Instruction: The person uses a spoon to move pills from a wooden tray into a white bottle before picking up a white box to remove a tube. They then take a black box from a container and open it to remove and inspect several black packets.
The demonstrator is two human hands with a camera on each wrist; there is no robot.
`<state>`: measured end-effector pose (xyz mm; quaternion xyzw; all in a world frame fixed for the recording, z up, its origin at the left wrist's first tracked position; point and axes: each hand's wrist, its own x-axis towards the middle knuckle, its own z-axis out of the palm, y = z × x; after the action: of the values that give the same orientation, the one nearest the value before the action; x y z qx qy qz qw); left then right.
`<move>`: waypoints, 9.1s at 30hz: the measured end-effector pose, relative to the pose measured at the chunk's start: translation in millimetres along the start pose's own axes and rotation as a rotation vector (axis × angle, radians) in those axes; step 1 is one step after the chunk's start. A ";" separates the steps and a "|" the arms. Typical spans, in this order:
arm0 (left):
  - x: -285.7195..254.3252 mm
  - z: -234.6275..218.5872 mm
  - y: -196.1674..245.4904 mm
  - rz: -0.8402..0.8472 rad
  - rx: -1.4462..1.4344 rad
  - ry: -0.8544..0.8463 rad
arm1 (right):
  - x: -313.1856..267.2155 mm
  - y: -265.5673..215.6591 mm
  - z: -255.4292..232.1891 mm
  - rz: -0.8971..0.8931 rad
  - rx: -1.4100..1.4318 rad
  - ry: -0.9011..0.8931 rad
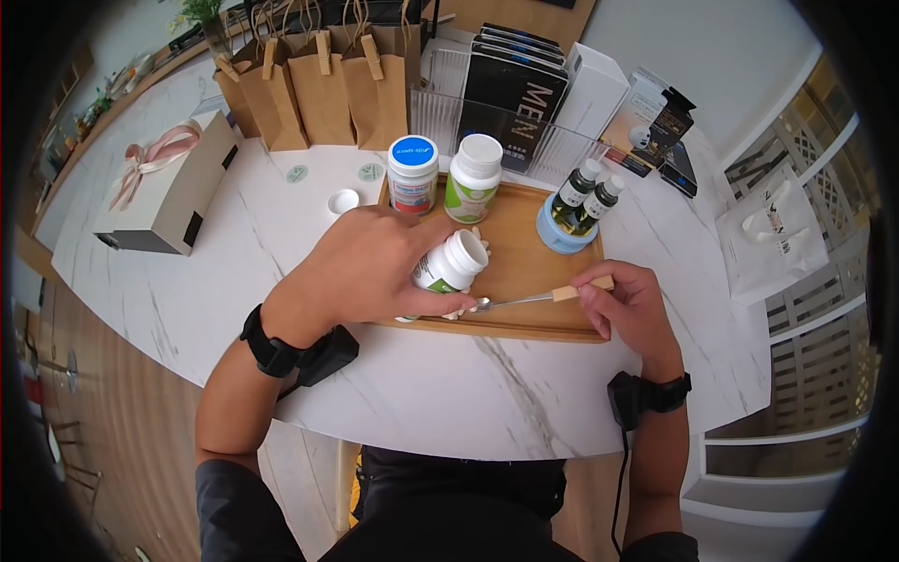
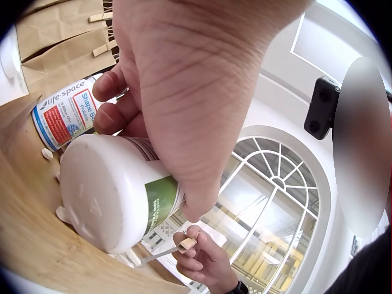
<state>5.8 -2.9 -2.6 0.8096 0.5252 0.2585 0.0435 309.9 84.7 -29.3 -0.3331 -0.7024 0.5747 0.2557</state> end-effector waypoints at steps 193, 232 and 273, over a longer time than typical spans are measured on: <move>-3.6 4.4 -7.3 0.033 0.093 0.043 | -2.7 -11.9 19.1 -0.108 -0.099 -0.118; -3.1 3.3 -5.6 -0.012 0.143 0.085 | 0.3 -12.5 37.0 -0.266 -0.334 -0.148; -2.3 3.5 -6.1 -0.013 0.145 0.060 | -4.9 -11.6 7.9 -0.188 -0.281 -0.069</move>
<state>1.7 -1.6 -8.6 0.7992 0.5488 0.2434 -0.0294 305.2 74.6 -19.5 -0.2787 -0.8123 0.4554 0.2348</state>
